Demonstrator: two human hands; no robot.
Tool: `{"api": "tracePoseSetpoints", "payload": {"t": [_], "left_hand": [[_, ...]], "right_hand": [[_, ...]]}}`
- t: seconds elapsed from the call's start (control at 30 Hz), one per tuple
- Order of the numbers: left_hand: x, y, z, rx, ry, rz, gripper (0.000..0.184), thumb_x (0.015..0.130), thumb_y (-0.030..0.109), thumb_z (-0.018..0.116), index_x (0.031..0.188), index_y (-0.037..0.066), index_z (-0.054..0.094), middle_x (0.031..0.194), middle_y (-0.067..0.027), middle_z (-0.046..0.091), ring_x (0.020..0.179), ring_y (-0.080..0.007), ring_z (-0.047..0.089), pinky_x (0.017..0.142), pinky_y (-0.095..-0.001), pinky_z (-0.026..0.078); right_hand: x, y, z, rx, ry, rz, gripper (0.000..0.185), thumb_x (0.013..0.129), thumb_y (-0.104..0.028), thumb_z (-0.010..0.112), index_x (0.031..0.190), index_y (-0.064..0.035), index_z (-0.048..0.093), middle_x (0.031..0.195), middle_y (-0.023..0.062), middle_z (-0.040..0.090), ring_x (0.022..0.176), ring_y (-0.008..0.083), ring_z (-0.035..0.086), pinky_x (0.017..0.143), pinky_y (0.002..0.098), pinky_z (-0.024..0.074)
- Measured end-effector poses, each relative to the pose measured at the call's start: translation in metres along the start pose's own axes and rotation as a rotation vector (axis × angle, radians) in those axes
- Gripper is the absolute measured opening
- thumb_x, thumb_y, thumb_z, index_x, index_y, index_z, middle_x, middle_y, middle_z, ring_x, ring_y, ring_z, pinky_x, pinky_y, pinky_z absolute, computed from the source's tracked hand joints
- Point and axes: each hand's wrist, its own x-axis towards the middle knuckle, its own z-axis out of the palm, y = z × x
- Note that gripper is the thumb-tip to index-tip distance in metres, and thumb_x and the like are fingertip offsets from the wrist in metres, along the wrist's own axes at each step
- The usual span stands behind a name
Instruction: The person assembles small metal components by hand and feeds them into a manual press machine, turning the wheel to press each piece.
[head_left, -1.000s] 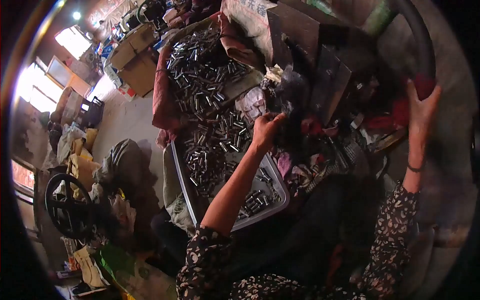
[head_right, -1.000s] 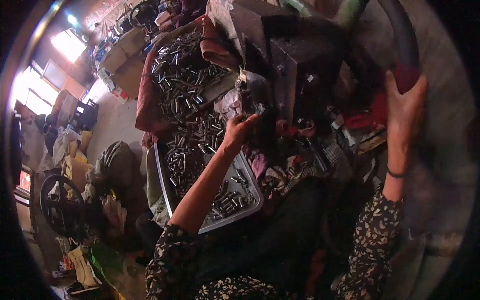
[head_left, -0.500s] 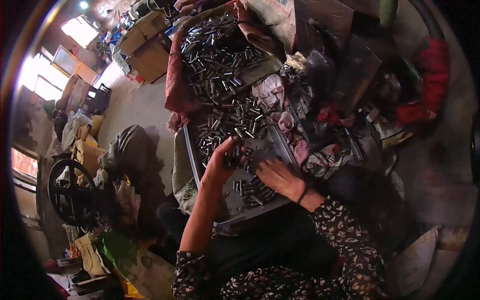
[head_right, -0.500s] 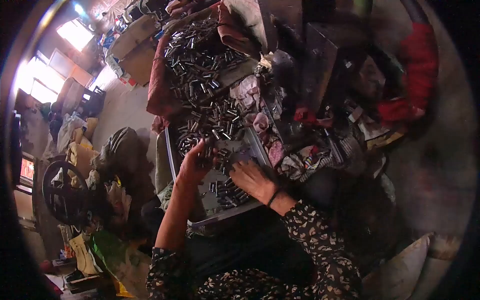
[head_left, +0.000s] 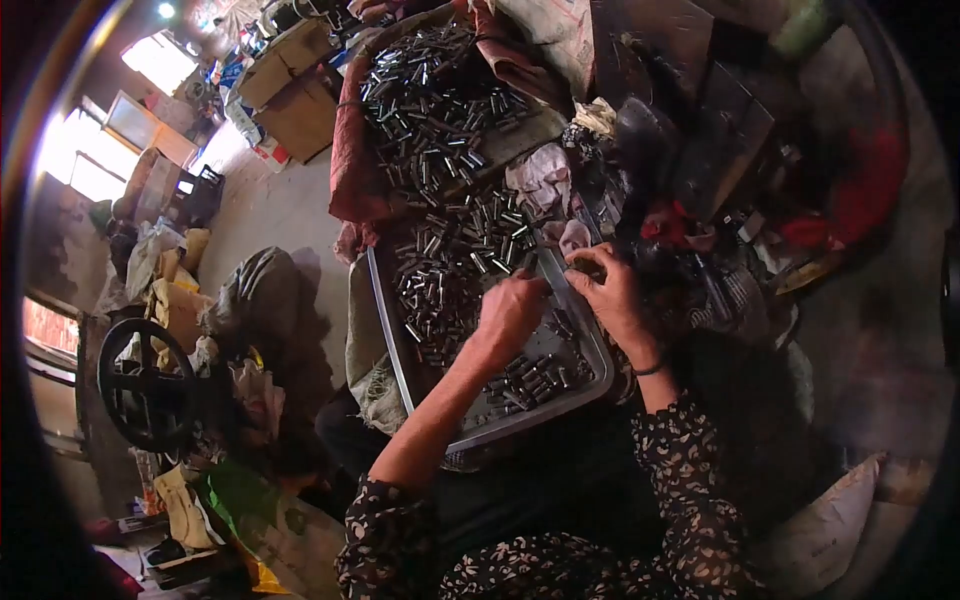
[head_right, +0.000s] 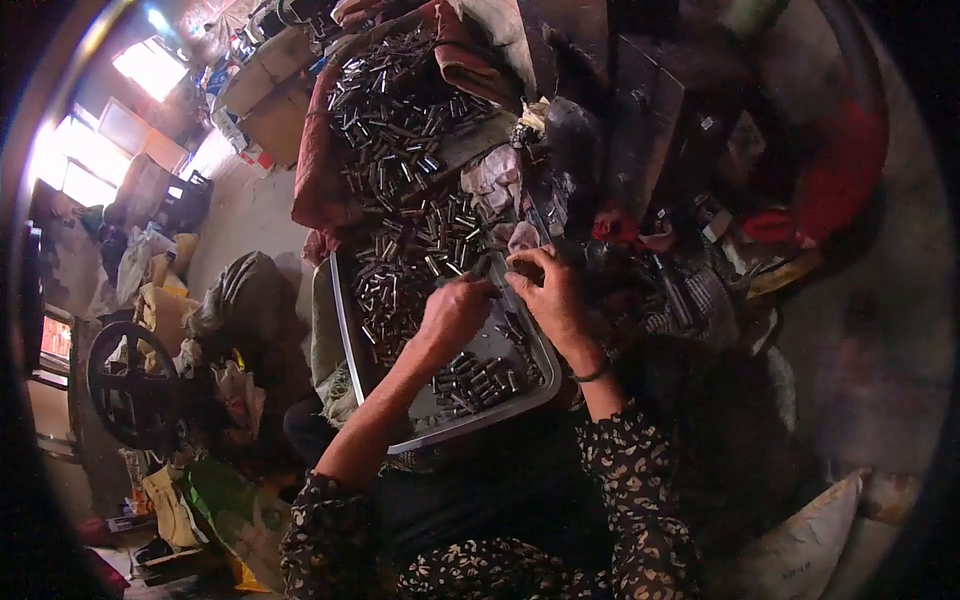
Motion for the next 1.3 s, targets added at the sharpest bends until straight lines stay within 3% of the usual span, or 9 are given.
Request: {"api": "tracePoseSetpoints", "payload": {"t": [0.1, 0.17, 0.37, 0.4, 0.57, 0.7, 0.8, 1.1, 1.3], "left_hand": [[-0.004, 0.004, 0.015, 0.031, -0.014, 0.107, 0.025, 0.071, 0.005, 0.052, 0.092, 0.010, 0.064, 0.086, -0.0167, 0.054, 0.076, -0.0336, 0.057, 0.062, -0.0417, 0.047], [-0.012, 0.009, 0.017, 0.137, -0.041, 0.172, 0.024, 0.072, 0.002, 0.050, 0.091, 0.009, 0.063, 0.084, -0.0176, 0.051, 0.075, -0.0339, 0.056, 0.063, -0.0416, 0.047], [-0.011, 0.011, 0.018, 0.349, -0.142, 0.382, 0.016, 0.070, 0.012, 0.055, 0.083, 0.005, 0.062, 0.084, -0.0121, 0.057, 0.080, -0.0306, 0.057, 0.071, -0.0380, 0.048], [-0.001, 0.022, 0.015, 0.145, -0.363, 0.067, 0.013, 0.069, 0.013, 0.056, 0.078, 0.005, 0.063, 0.086, -0.0116, 0.056, 0.083, -0.0279, 0.056, 0.070, -0.0371, 0.047], [-0.012, -0.009, 0.047, 0.456, 0.175, 0.268, 0.012, 0.067, 0.015, 0.059, 0.074, 0.005, 0.063, 0.079, -0.0120, 0.059, 0.074, -0.0263, 0.058, 0.065, -0.0365, 0.048], [-0.017, -0.012, 0.004, -0.477, -0.017, -0.111, 0.030, 0.070, 0.011, 0.062, 0.099, 0.002, 0.061, 0.089, -0.0146, 0.063, 0.071, -0.0208, 0.062, 0.063, -0.0341, 0.049], [-0.027, -0.016, -0.007, -1.059, -0.122, -0.350, 0.029, 0.078, 0.016, 0.061, 0.102, 0.001, 0.060, 0.076, -0.0023, 0.059, 0.062, -0.0095, 0.052, 0.055, -0.0238, 0.044], [-0.034, -0.001, -0.036, -1.198, -0.196, -0.562, 0.023, 0.077, 0.014, 0.064, 0.098, 0.005, 0.061, 0.074, 0.0010, 0.060, 0.061, -0.0054, 0.054, 0.052, -0.0184, 0.040], [-0.033, -0.001, -0.026, -1.040, -0.079, -0.387, 0.029, 0.075, 0.015, 0.065, 0.100, 0.002, 0.060, 0.073, 0.0007, 0.060, 0.058, -0.0050, 0.053, 0.052, -0.0190, 0.042]], "right_hand": [[-0.001, 0.003, 0.001, 0.003, -0.021, 0.040, 0.021, 0.073, -0.004, 0.064, 0.093, -0.0022, 0.059, 0.089, 0.0083, 0.058, 0.084, 0.0192, 0.057, 0.072, 0.0300, 0.0452], [-0.002, -0.009, 0.000, 0.376, -0.099, 0.424, 0.024, 0.076, -0.006, 0.062, 0.099, -0.0006, 0.056, 0.095, 0.0074, 0.059, 0.090, 0.0168, 0.056, 0.075, 0.0297, 0.0458], [-0.009, 0.001, 0.007, 0.207, -0.036, 0.162, 0.030, 0.077, -0.007, 0.059, 0.105, 0.0002, 0.056, 0.100, 0.0092, 0.060, 0.093, 0.0160, 0.055, 0.082, 0.0291, 0.0437], [-0.009, 0.007, 0.007, 0.193, -0.054, 0.175, 0.027, 0.077, -0.008, 0.059, 0.103, 0.0007, 0.057, 0.099, 0.0089, 0.060, 0.092, 0.0152, 0.055, 0.081, 0.0290, 0.0435], [-0.007, -0.011, 0.005, 0.081, -0.159, 0.175, 0.020, 0.080, -0.004, 0.054, 0.099, 0.0008, 0.058, 0.095, 0.0074, 0.061, 0.089, 0.0133, 0.055, 0.078, 0.0279, 0.0439], [-0.012, -0.023, 0.004, -0.006, -0.133, 0.130, 0.019, 0.078, -0.004, 0.055, 0.096, -0.0012, 0.060, 0.090, 0.0078, 0.062, 0.084, 0.0147, 0.057, 0.076, 0.0282, 0.0448], [-0.013, -0.001, 0.009, -0.056, -0.108, -0.073, 0.014, 0.074, -0.005, 0.058, 0.087, -0.0007, 0.061, 0.085, 0.0118, 0.063, 0.081, 0.0214, 0.061, 0.072, 0.0294, 0.0457], [-0.018, -0.015, 0.012, 0.146, -0.198, 0.262, 0.023, 0.084, -0.022, 0.058, 0.089, 0.0007, 0.060, 0.062, -0.0003, 0.054, 0.053, 0.0042, 0.047, 0.047, 0.0228, 0.0373], [-0.019, -0.011, 0.012, 0.149, -0.199, 0.311, 0.020, 0.084, -0.019, 0.058, 0.088, 0.0001, 0.060, 0.064, -0.0035, 0.053, 0.053, 0.0027, 0.045, 0.046, 0.0201, 0.0373]]}}
